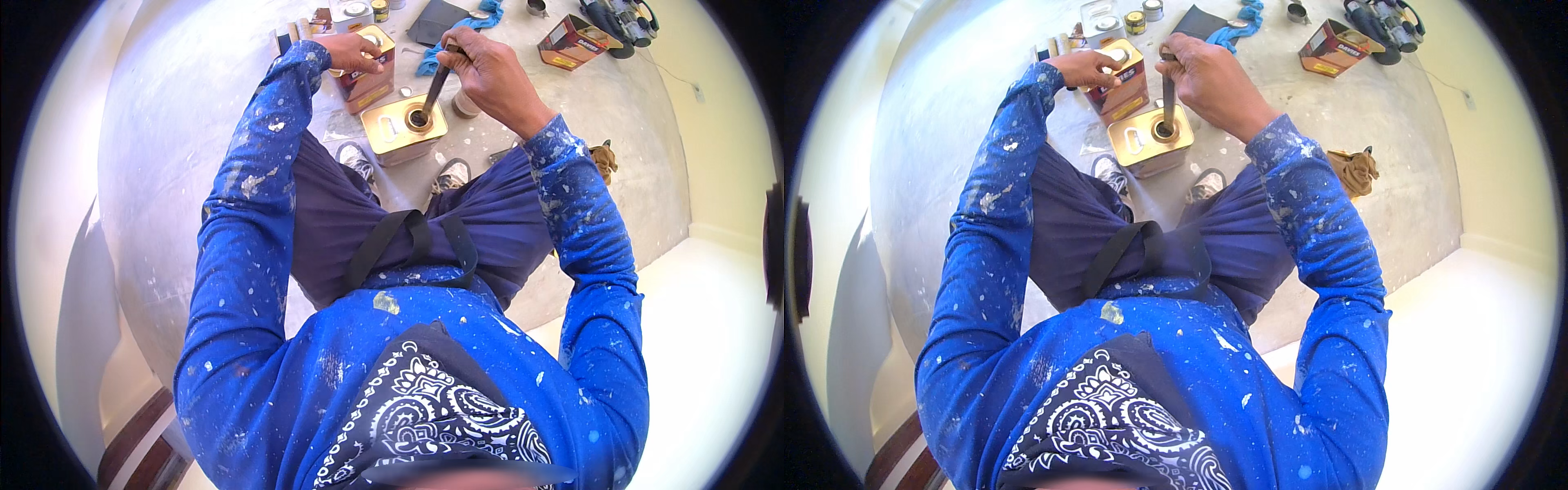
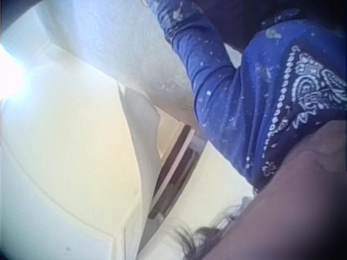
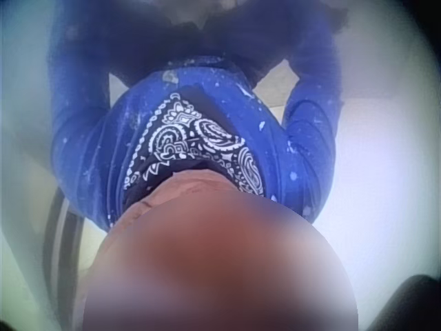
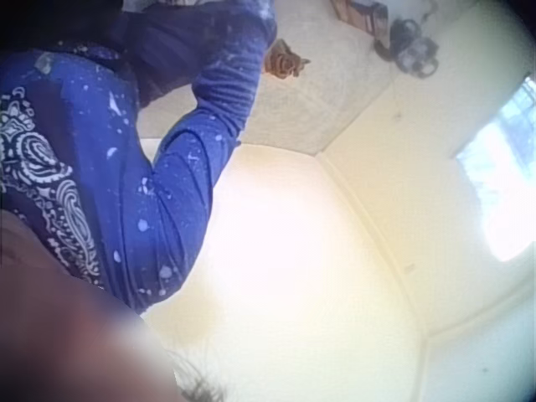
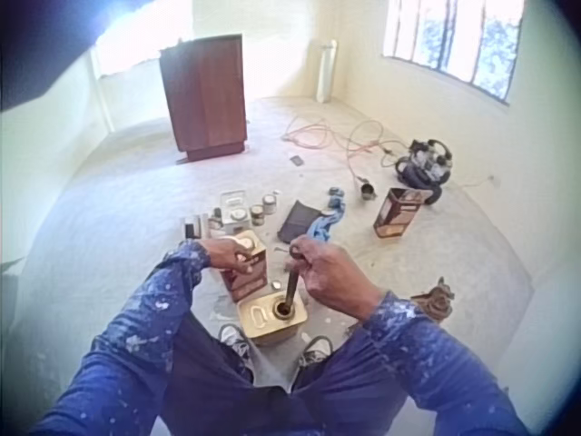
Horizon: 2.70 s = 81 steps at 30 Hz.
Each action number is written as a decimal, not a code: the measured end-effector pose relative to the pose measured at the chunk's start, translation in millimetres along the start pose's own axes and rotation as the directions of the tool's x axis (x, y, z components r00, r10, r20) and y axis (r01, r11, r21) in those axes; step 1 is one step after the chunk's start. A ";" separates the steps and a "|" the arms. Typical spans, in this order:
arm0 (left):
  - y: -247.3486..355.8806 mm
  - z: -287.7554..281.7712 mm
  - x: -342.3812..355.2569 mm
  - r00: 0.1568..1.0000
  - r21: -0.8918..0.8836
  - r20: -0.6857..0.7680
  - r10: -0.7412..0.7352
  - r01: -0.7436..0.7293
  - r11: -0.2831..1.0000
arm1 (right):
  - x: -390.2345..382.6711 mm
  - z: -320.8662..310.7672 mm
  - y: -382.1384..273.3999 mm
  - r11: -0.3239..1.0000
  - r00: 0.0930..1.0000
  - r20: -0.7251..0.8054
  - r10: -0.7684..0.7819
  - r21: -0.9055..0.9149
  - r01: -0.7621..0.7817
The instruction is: The person sits on the floor and pours liquid from two different metal paint cans into a plastic container. They stir the mixture with a stick, then use a sanding block to rub the surface of a wooden cabinet.
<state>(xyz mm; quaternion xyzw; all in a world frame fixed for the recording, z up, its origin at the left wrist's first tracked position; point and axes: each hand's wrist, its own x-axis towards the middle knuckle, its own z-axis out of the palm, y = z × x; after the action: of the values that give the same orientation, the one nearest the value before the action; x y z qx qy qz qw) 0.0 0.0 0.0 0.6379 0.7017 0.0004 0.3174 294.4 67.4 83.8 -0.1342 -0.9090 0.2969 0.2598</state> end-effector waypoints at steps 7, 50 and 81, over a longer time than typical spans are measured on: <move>5.3 -2.7 -4.4 1.000 -0.016 -0.008 -0.010 0.010 1.000 | 2.3 -2.5 0.4 0.999 0.998 -0.054 -0.012 0.049 0.014; 27.3 2.3 -22.3 1.000 -0.070 0.004 -0.024 0.024 0.997 | -7.9 -67.2 199.1 0.852 0.842 -0.346 0.413 -0.178 -0.492; 93.8 162.4 89.5 0.940 0.069 -0.295 -0.172 0.200 0.977 | -132.9 247.9 343.8 -0.317 -0.098 0.326 0.940 0.733 -0.603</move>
<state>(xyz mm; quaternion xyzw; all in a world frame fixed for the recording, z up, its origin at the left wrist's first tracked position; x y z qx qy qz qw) 157.7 32.0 -131.5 0.5766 0.7966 0.0286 0.1792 298.5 168.8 -348.7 -0.6791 -0.2265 0.6750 0.1785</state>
